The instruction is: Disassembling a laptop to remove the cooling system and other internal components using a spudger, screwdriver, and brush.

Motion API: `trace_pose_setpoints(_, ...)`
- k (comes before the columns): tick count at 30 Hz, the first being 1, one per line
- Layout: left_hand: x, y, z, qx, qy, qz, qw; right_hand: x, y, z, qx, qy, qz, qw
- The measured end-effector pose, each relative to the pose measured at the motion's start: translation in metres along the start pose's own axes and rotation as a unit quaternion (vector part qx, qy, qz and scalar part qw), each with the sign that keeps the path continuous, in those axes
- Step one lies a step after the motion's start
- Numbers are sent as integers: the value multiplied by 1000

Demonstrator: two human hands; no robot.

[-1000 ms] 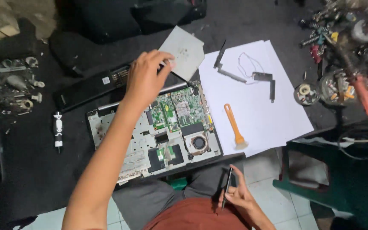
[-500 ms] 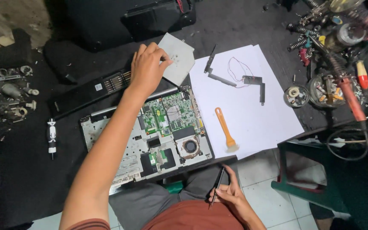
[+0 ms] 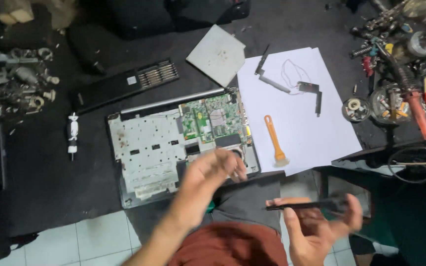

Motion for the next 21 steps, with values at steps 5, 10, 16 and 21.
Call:
trace_pose_setpoints(5, 45, -67, -25, 333, 34, -28, 942, -9, -39, -20, -333, -5, 207, 920)
trace_pose_setpoints(10, 66, -73, -22, 402, 58, -61, 912, -10, -68, -36, -318, -83, 267, 906)
trace_pose_setpoints(16, 71, -61, -18, 373, 54, -55, 925, -8, -74, -42, -310, -161, 249, 903)
trace_pose_setpoints(21, 69, -47, -21, 340, 34, -66, 937, -7, -83, -38, -251, -177, 302, 902)
Point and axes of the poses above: each hand's wrist, its own x-axis away from the middle knuckle, its own z-axis out of the back of the hand, y = z × x, the point moved 7 cm from there along -x, towards the middle knuckle, and after that the axes turned 13 degrees about -y, right-handed, at the moved point
